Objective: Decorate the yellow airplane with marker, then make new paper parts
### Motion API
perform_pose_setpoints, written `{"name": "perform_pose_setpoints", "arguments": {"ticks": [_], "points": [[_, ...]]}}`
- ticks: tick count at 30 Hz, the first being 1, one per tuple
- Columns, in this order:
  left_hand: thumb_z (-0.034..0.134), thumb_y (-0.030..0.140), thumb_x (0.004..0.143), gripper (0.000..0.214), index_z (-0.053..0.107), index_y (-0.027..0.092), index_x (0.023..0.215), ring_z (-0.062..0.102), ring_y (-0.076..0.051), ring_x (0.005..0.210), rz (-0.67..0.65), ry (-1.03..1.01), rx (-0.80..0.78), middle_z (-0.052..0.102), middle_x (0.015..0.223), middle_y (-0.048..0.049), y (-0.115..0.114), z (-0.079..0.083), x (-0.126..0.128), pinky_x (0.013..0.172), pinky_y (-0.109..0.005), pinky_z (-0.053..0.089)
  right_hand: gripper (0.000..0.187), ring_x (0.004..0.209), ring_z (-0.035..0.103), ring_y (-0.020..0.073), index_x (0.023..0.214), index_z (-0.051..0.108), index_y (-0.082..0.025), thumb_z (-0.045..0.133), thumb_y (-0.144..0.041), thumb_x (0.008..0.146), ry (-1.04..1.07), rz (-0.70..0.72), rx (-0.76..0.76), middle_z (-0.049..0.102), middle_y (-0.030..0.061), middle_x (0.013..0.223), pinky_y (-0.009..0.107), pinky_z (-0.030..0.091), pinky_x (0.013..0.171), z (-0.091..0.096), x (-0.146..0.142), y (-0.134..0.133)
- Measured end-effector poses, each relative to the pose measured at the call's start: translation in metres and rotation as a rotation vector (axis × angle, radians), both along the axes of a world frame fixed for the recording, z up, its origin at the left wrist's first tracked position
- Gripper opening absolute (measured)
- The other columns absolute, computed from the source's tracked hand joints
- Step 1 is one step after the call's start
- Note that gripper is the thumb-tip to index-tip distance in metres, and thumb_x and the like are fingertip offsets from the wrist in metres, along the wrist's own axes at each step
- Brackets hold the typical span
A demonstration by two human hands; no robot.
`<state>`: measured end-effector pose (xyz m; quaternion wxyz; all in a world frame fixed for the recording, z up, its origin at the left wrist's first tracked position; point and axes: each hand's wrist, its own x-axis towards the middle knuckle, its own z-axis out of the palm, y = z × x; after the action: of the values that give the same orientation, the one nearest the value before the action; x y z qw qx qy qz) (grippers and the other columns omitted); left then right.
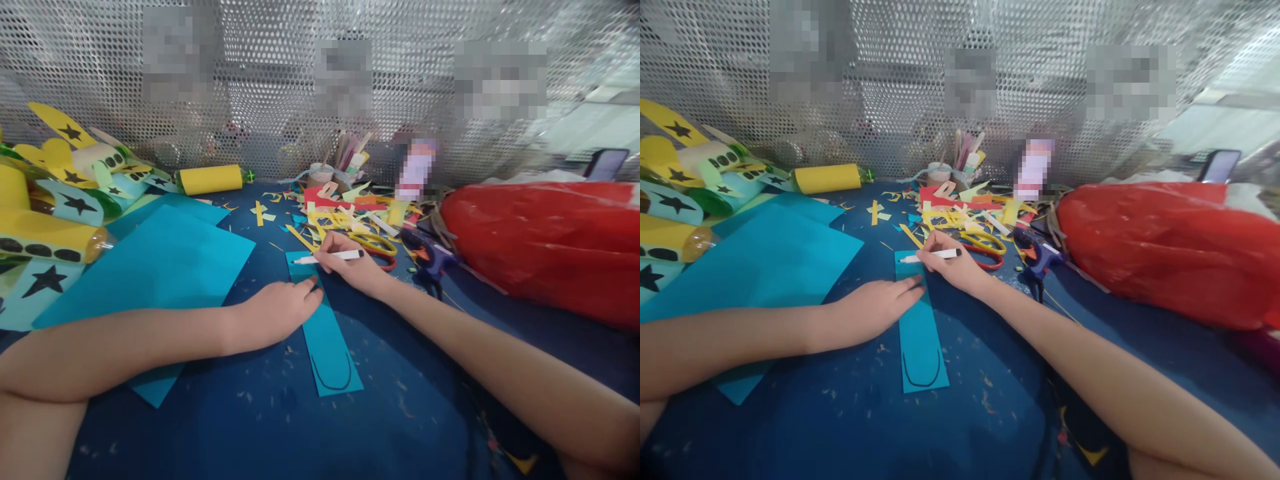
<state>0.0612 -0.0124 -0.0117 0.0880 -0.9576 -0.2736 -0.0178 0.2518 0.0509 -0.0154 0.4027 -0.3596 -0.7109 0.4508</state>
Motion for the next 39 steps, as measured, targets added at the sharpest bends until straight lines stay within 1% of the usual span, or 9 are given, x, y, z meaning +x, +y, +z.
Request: {"name": "perform_pose_setpoints", "arguments": {"ticks": [3,7,14,19,22,27,32,35,39], "points": [[0.042,0.004,0.089,0.045,0.048,0.006,0.133,0.071,-0.026,0.094,0.007,0.014,-0.005,0.058,0.132,-0.0236,-0.001,0.002,0.001,0.071,-0.035,0.059,0.031,0.049,0.04,0.0096,0.073,0.046,-0.023,0.068,-0.044,0.081,0.003,0.021,0.008,0.049,-0.0078,0.053,0.026,0.031,0.051,-0.002,-0.001,0.001],[0.045,0.005,0.09,0.042,0.049,0.006,0.132,0.071,-0.025,0.09,0.024,0.005,-0.027,0.059,0.13,-0.024,-0.002,0.005,0.002,0.068,-0.033,0.058,0.03,0.049,0.041,0.01,0.074,0.047,-0.023,0.067,-0.044,0.082,-0.007,0.032,0.017,0.05,-0.0074,0.054,0.026,0.032,0.051,-0.004,0.0,0.002],[0.043,0.004,0.089,0.042,0.049,0.005,0.131,0.071,-0.024,0.088,0.011,0.002,-0.016,0.059,0.13,-0.0231,-0.001,0.003,0.001,0.066,-0.034,0.058,0.029,0.05,0.042,0.0102,0.075,0.047,-0.023,0.066,-0.044,0.083,-0.054,0.035,0.011,0.051,-0.0067,0.056,0.026,0.032,0.05,-0.006,0.002,0.002],[0.041,0.003,0.089,0.045,0.048,0.004,0.133,0.072,-0.026,0.089,0.022,0.006,-0.037,0.058,0.132,-0.0242,-0.002,0.004,0.002,0.067,-0.037,0.06,0.027,0.053,0.044,0.011,0.076,0.048,-0.023,0.066,-0.042,0.083,-0.069,-0.008,0.037,0.054,-0.005,0.06,0.027,0.035,0.053,-0.01,0.002,0.004],[0.039,0.002,0.088,0.045,0.05,0.005,0.132,0.072,-0.025,0.091,0.026,-0.021,-0.05,0.057,0.132,-0.0254,-0.002,0.004,0.003,0.069,-0.036,0.06,0.028,0.053,0.044,0.0112,0.076,0.048,-0.024,0.068,-0.044,0.081,-0.049,-0.038,0.038,0.053,-0.0052,0.06,0.027,0.034,0.052,-0.011,0.001,0.005],[0.038,0.001,0.089,0.045,0.05,0.004,0.132,0.072,-0.027,0.088,0.014,-0.037,-0.059,0.055,0.134,-0.0277,-0.002,0.004,0.002,0.068,-0.039,0.06,0.028,0.053,0.043,0.0117,0.075,0.048,-0.024,0.068,-0.043,0.081,-0.043,-0.089,0.068,0.051,-0.0051,0.06,0.028,0.033,0.052,-0.01,0.0,0.003],[0.046,0.003,0.088,0.046,0.048,0.005,0.133,0.072,-0.028,0.093,0.017,-0.01,-0.04,0.056,0.134,-0.0259,-0.002,0.003,0.002,0.071,-0.038,0.06,0.026,0.053,0.039,0.0115,0.073,0.046,-0.024,0.067,-0.037,0.079,-0.045,-0.155,0.092,0.047,-0.0055,0.061,0.028,0.031,0.051,-0.007,0.0,0.002],[0.044,0.003,0.088,0.047,0.048,0.004,0.134,0.072,-0.028,0.093,0.006,0.007,-0.016,0.055,0.136,-0.0257,-0.001,0.002,0.001,0.07,-0.038,0.06,0.023,0.052,0.035,0.011,0.072,0.044,-0.024,0.064,-0.031,0.078,-0.066,-0.194,0.11,0.044,-0.0059,0.06,0.027,0.028,0.05,-0.006,-0.001,0.002],[0.042,0.003,0.087,0.047,0.048,0.004,0.134,0.072,-0.026,0.092,-0.004,0.012,0.009,0.053,0.138,-0.0255,0.0,0.001,0.001,0.07,-0.037,0.06,0.019,0.053,0.037,0.0115,0.07,0.043,-0.024,0.061,-0.024,0.077,-0.084,-0.241,0.11,0.044,-0.0056,0.06,0.027,0.029,0.05,-0.006,0.001,0.003]]}}
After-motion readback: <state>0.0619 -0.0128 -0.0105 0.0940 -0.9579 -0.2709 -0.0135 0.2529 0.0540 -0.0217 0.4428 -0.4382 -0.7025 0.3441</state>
